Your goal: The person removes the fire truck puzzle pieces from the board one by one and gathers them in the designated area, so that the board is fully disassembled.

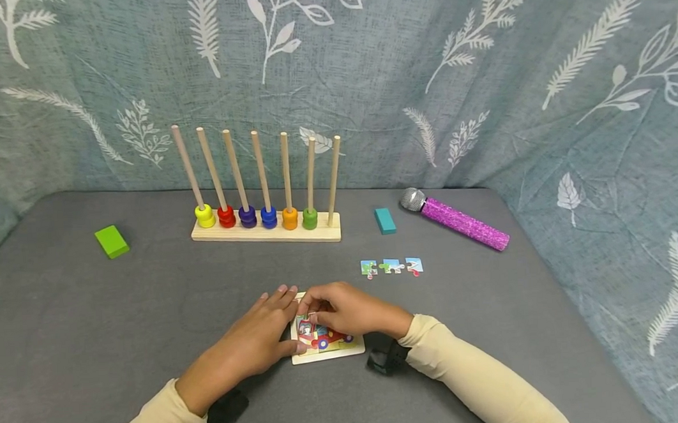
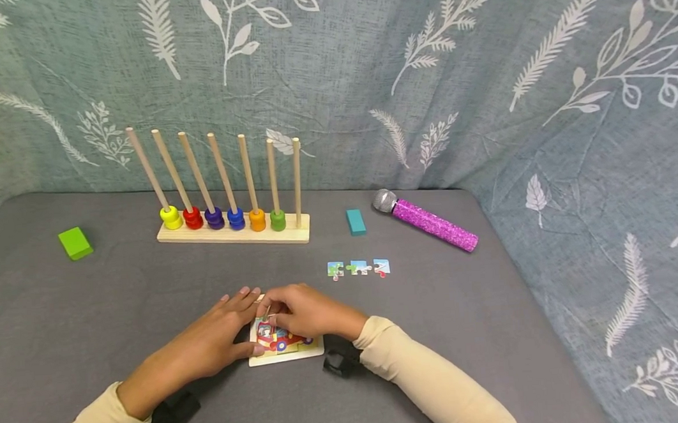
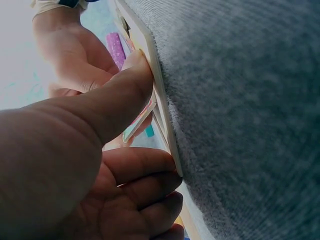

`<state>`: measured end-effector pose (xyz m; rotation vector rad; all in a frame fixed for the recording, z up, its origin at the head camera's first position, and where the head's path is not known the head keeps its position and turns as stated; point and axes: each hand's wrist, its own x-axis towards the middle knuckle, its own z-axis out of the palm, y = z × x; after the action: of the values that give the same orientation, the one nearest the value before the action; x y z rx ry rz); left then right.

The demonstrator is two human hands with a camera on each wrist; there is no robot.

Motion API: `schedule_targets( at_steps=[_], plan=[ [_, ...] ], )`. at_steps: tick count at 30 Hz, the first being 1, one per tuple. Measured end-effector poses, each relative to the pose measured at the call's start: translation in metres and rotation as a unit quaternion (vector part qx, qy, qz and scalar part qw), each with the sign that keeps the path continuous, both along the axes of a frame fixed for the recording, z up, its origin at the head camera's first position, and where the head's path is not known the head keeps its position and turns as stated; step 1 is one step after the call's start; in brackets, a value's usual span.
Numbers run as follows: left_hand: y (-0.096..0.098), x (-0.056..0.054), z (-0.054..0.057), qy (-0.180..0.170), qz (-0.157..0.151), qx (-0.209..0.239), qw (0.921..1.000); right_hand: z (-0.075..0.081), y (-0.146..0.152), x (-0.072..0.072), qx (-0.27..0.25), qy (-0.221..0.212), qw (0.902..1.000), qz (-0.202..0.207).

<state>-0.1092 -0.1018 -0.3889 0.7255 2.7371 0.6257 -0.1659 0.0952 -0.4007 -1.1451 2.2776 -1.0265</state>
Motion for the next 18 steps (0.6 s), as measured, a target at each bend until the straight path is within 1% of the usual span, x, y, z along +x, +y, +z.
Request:
schedule_targets(
  at_steps=[7, 10, 14, 18],
  plan=[
    [-0.0003, -0.0006, 0.0018, 0.0, 0.002, -0.007, 1.0, 0.0076, -0.0052, 0.0058, 0.034, 0.008, 0.9988, -0.035],
    [-0.0002, -0.0005, 0.0029, -0.003, 0.001, -0.013, 0.9999, 0.0095, -0.0065, 0.0074, 0.037, 0.002, 0.9982, -0.047],
    [-0.0002, -0.0001, 0.0045, -0.006, -0.007, -0.013, 0.9999, 0.0077, -0.0046, 0.0079, 0.018, -0.019, 0.9982, -0.053],
    [-0.0016, -0.0003, 0.0052, -0.005, -0.007, -0.006, 0.9999, 0.0048, -0.0023, 0.0076, -0.006, -0.027, 0.9988, -0.041]
  ],
)
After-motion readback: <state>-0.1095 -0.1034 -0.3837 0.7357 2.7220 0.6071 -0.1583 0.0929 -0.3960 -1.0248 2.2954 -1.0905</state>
